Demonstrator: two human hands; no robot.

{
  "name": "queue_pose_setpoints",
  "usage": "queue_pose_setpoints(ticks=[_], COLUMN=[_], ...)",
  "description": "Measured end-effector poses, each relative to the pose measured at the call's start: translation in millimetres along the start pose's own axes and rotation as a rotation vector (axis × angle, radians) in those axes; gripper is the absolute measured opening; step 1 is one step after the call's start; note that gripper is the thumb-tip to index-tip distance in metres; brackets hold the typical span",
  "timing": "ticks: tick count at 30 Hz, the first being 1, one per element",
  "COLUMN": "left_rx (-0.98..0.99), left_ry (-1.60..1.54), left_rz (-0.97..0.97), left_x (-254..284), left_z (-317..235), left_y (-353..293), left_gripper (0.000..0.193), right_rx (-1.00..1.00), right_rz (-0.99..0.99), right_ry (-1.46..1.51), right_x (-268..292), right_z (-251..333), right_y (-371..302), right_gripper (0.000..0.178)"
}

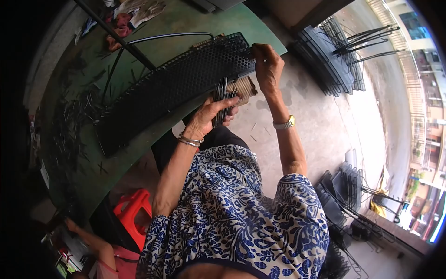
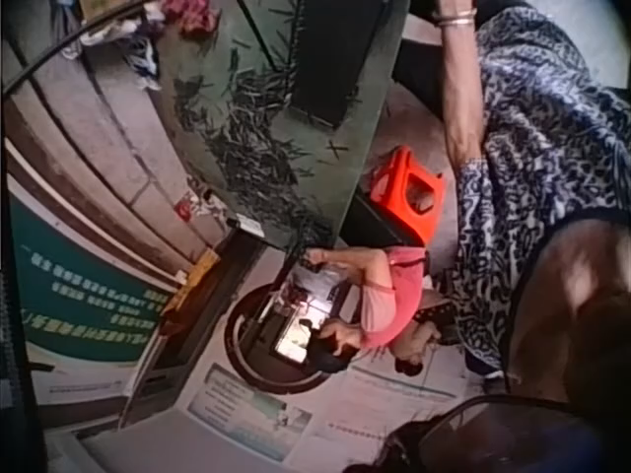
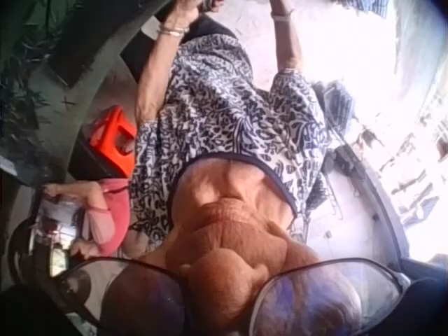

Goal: Inserting small metal pins into the holes of a perforated metal grating.

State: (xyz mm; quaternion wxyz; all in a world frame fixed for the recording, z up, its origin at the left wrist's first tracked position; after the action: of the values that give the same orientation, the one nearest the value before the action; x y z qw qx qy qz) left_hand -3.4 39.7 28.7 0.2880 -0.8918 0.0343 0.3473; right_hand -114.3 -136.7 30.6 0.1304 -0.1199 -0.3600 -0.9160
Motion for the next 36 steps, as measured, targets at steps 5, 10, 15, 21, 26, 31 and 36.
queue_pose_setpoints(ticks=[5, 10, 15, 21, 26, 31, 36], left_rx=[0.016, 0.024, 0.031, 0.020, 0.002, -0.015, 0.009], left_ry=[-0.042, -0.052, -0.063, -0.043, -0.038, -0.011, -0.007], left_rz=[0.014, 0.015, 0.027, 0.014, 0.015, -0.011, -0.028], left_x=[5, 4, 0, 0, -2, -7, -14], left_z=[4, 6, 6, 10, 11, 12, 12], left_y=[0, -2, -5, -6, -6, -6, -7], left_gripper=[0.024, 0.026, 0.025, 0.023, 0.022, 0.024, 0.026], right_rx=[0.031, 0.042, 0.093, 0.160, 0.195, 0.235, 0.187], right_rz=[0.023, 0.038, 0.090, 0.170, 0.276, 0.384, 0.407], right_ry=[-0.119, -0.116, -0.217, -0.323, -0.370, -0.308, -0.258], right_x=[-5, -6, -7, -8, -5, 0, -1], right_z=[-5, -7, -12, -9, -6, -6, -9], right_y=[-2, -2, -3, 1, 9, 17, 16], right_gripper=[0.012, 0.011, 0.009, 0.010, 0.011, 0.011, 0.013])
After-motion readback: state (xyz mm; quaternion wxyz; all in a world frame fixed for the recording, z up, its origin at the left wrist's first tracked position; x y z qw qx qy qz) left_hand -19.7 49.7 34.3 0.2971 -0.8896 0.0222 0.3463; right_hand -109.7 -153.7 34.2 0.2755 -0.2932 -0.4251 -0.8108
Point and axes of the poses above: each hand's wrist, its own y-axis towards the middle knuckle, its own x-axis out of the back of the hand, z = x × y, the point moved 1 cm from there along y, towards the middle knuckle, and after that the axes turned 12 degrees about x, right-handed, at the moved point
